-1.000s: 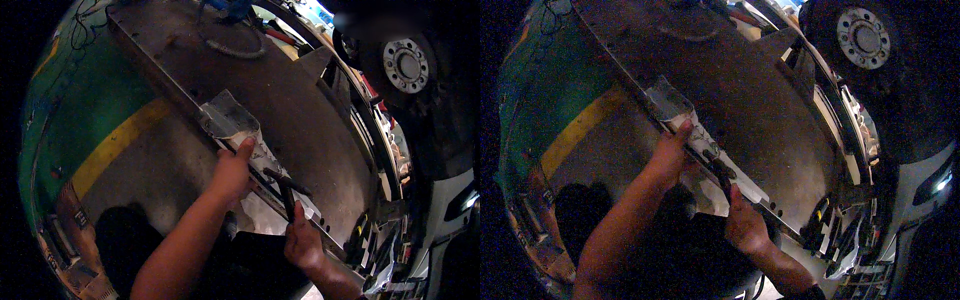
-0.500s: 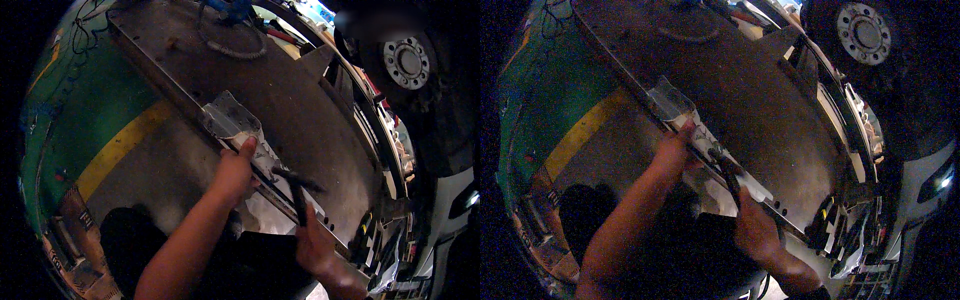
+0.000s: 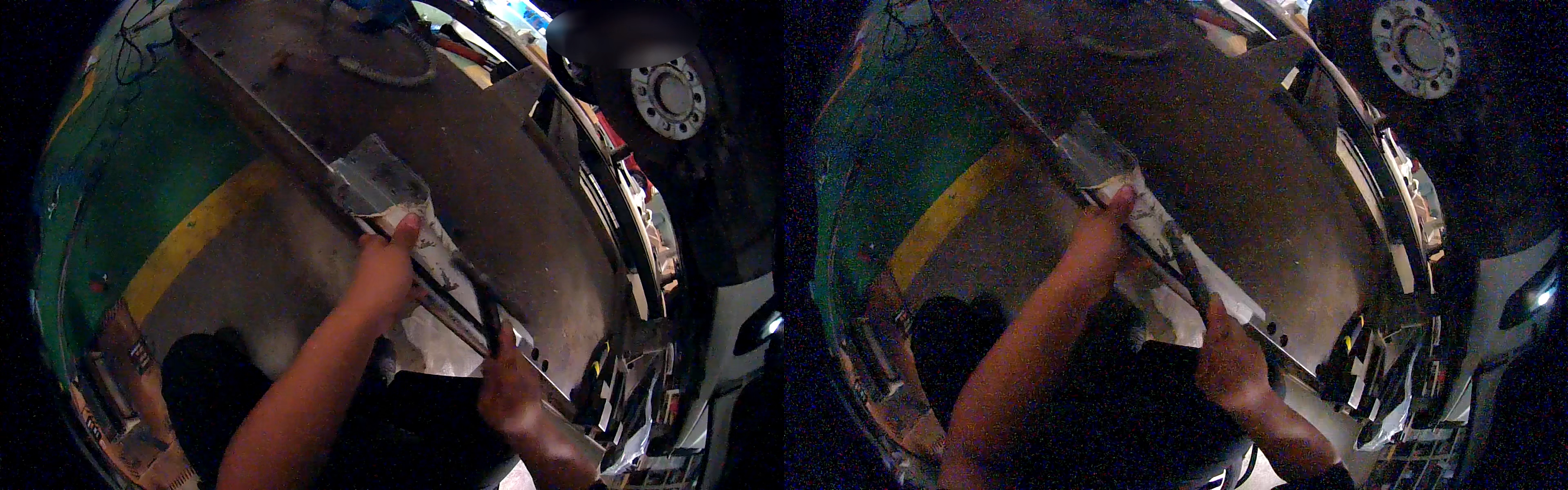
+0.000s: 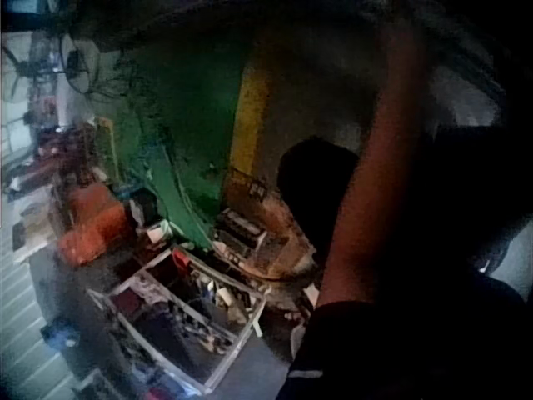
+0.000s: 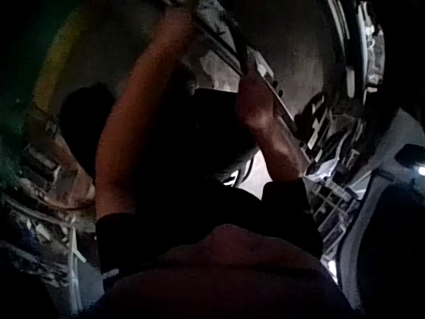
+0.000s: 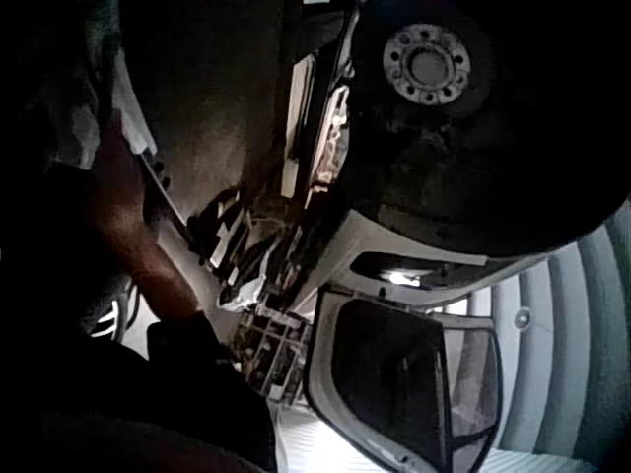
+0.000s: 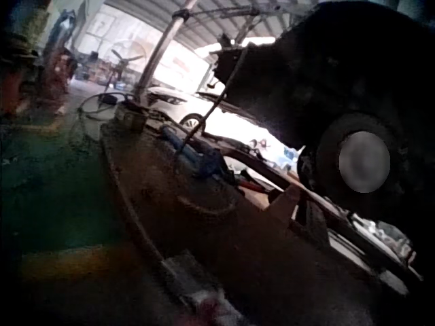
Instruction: The person uses a hammer to repeatedly strike and flatten a white metal car part on a workbench. They reposition the part several times and continue hammering along its edges and surface to straighten it.
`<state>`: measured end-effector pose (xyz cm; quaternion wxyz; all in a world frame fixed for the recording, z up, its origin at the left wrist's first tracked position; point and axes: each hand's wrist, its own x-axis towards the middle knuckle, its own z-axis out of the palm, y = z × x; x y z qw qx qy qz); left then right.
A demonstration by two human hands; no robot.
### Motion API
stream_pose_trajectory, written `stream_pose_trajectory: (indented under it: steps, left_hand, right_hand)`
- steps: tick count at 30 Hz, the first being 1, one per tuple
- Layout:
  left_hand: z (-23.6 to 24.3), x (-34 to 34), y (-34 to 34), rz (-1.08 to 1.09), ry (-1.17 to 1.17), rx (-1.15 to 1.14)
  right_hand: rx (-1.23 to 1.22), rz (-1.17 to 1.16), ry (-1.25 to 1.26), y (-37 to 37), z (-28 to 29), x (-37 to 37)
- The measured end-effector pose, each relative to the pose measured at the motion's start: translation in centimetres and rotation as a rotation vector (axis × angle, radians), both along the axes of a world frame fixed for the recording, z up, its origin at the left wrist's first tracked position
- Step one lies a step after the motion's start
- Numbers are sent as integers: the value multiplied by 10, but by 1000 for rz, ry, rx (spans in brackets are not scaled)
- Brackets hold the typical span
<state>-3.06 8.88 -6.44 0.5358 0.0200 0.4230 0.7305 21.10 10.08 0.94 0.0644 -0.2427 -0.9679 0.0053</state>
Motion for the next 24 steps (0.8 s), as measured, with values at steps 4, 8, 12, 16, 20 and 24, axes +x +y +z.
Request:
stream_pose_trajectory:
  steps: [4, 8, 12, 16, 20, 24]
  left_hand:
    - [-18, -4, 0, 10, 5, 8]
    - [-2, -3, 1, 15, 33, -50]
    - [2, -3, -1, 38, 57, -101]
    - [-1, -5, 0, 11, 65, -92]
    - [-5, -3, -2, 40, 62, -99]
    - [5, 0, 4, 82, 3, -143]
  right_hand:
    - [-2, -175, -69, 13, 14, -25]
    - [117, -29, 146, 9, 6, 19]
    - [128, 84, -63, -7, 6, 10]
    - [-40, -153, -250, -7, -4, -18]
    - [-160, -145, -153, -11, 15, -29]
    - [-9, 110, 107, -7, 9, -12]
